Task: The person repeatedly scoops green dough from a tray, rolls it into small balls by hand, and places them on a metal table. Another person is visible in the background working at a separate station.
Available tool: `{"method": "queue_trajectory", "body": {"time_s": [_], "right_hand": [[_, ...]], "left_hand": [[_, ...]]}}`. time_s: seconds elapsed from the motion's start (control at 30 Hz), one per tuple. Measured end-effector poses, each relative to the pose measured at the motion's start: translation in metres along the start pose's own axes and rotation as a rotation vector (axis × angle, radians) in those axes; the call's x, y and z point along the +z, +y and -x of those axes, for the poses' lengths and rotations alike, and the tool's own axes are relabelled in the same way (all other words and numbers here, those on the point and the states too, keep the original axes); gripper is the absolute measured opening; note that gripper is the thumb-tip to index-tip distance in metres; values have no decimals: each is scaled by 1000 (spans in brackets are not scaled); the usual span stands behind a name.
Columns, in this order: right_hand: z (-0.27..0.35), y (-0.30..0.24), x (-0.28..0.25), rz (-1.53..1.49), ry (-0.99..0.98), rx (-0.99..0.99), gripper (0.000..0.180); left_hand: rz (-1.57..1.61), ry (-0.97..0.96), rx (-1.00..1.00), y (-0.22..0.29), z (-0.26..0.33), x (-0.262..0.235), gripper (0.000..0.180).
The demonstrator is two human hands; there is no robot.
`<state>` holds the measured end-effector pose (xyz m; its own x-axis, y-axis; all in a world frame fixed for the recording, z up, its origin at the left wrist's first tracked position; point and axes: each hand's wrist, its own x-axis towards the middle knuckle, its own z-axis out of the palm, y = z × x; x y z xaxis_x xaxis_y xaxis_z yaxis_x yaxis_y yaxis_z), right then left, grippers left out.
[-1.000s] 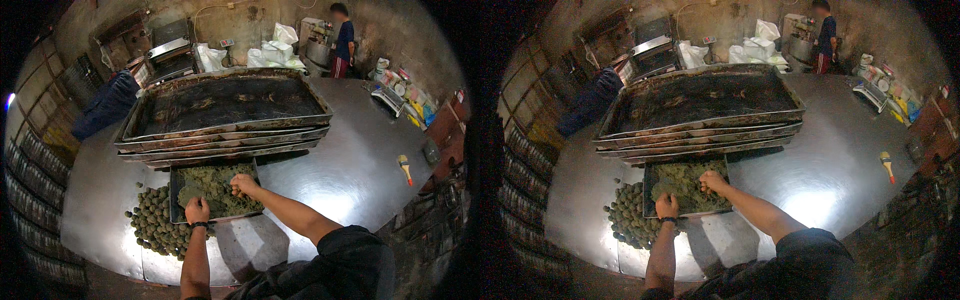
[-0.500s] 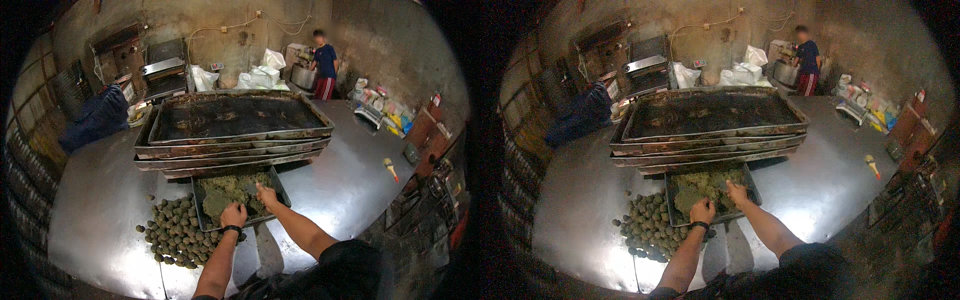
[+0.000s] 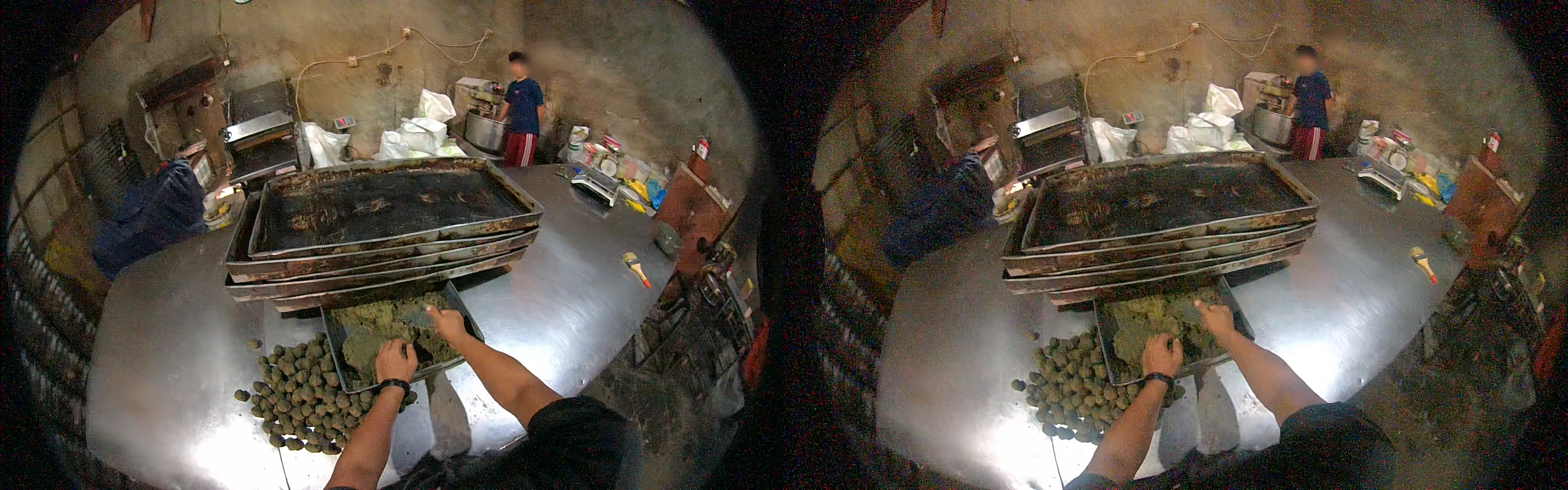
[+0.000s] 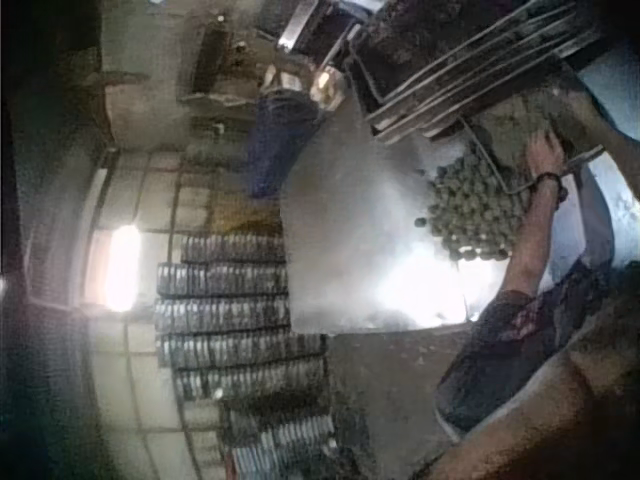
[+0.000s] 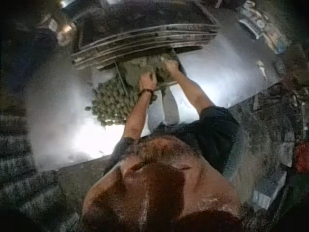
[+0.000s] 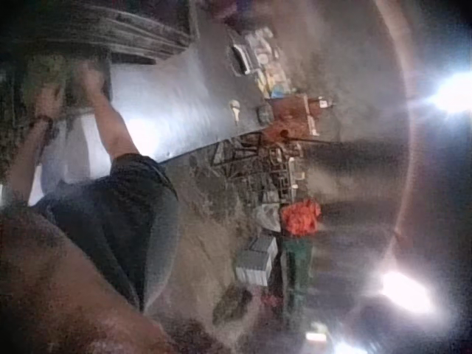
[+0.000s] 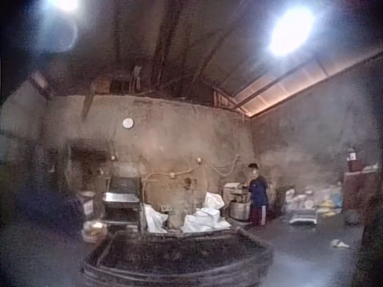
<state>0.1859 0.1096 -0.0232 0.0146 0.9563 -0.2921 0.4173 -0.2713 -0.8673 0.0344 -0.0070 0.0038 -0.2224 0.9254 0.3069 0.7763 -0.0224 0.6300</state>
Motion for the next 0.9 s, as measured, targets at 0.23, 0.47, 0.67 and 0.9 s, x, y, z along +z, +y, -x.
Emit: {"method": "queue_trajectory", "body": {"time_s": [0.23,0.47,0.67,0.9], "right_hand": [[6,-32,-15,-435,-498,-54,25],[7,-25,-28,-391,-429,-90,43],[-20,-4,-39,-664,-776,104,21],[-37,-6,-43,-534,-682,123,27]], "left_hand": [[-134,153,-76,2,-7,9,22],[-346,212,-200,-6,8,15,15],[-381,240,-322,5,5,21,17],[-274,320,-265,7,6,19,16]]}}
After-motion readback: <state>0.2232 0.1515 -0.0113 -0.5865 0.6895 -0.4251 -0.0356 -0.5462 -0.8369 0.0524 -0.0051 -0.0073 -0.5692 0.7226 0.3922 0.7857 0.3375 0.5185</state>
